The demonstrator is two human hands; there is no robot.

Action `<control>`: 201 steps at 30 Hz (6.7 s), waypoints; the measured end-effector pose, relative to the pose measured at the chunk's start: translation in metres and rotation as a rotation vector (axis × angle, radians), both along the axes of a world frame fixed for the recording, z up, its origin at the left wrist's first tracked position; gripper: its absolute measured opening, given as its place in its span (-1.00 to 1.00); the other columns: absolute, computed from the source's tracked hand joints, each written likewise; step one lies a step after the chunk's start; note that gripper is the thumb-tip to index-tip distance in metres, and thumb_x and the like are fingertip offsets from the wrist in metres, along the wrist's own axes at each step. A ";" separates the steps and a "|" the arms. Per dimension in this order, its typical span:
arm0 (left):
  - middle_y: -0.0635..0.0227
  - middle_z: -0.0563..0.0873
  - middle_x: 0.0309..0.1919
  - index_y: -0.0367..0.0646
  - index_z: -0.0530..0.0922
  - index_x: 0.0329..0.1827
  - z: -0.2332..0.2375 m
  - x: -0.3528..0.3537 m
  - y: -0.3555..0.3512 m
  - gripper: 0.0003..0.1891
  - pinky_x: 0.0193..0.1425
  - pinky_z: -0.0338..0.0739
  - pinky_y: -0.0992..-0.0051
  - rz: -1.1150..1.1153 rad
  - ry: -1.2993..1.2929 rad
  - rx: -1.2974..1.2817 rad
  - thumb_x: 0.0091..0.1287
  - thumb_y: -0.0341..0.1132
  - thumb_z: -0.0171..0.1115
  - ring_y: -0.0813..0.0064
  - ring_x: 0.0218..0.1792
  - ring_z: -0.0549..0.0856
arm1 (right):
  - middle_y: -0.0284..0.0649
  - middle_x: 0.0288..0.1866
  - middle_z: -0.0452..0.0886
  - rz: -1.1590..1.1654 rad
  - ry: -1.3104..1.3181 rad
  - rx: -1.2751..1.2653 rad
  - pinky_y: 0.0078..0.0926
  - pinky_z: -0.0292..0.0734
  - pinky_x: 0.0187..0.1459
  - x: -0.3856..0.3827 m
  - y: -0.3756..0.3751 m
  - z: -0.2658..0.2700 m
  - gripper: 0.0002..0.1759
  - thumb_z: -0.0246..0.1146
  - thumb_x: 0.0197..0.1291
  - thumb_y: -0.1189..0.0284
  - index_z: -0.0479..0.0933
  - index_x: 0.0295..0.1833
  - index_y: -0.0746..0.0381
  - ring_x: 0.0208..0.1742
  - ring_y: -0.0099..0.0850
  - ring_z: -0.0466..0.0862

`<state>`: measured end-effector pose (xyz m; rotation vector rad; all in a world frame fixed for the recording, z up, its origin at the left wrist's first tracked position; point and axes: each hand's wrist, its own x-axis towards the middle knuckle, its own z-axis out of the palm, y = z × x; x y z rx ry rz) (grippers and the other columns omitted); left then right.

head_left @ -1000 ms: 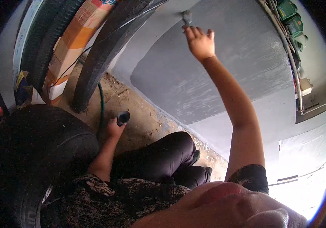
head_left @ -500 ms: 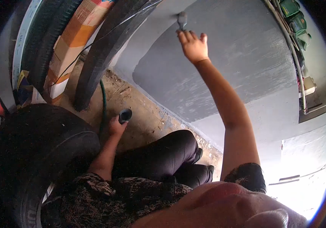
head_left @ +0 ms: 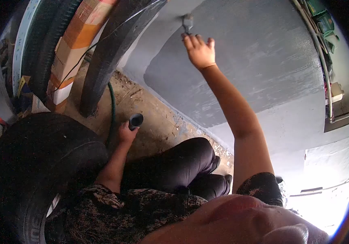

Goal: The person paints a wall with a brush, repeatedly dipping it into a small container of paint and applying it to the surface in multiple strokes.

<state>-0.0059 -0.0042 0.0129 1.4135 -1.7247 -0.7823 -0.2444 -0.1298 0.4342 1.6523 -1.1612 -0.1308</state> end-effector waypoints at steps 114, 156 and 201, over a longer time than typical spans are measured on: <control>-0.06 0.74 -0.27 -0.27 0.68 -0.14 0.229 0.036 -0.044 -0.51 0.18 0.58 0.05 -0.006 -0.390 -0.715 -0.10 -0.16 0.57 -0.14 -0.17 0.71 | -0.02 -0.33 0.73 0.132 -1.990 0.453 -0.20 0.61 -0.10 0.098 0.111 -0.156 -0.55 0.39 0.10 0.08 0.58 -0.22 0.29 -0.20 -0.07 0.74; 0.17 0.77 -0.42 -0.27 0.70 -0.33 0.235 0.050 -0.049 -0.57 -0.27 0.59 0.32 0.065 -0.181 -0.326 -0.08 -0.10 0.62 0.24 -0.40 0.75 | -0.31 -0.31 0.72 0.464 -2.064 0.465 -0.53 0.57 -0.21 0.089 0.109 -0.154 -0.78 0.31 0.21 0.39 0.66 -0.09 0.28 -0.32 -0.56 0.65; 0.16 0.74 -0.48 -0.29 0.68 -0.35 0.234 0.045 -0.041 -0.58 -0.32 0.56 0.30 0.060 -0.207 -0.303 -0.02 -0.09 0.58 0.22 -0.44 0.73 | -0.13 -0.37 0.74 0.361 -2.207 0.352 -0.40 0.59 -0.22 0.089 0.102 -0.157 -0.71 0.34 0.10 0.29 0.68 -0.20 0.30 -0.35 -0.35 0.73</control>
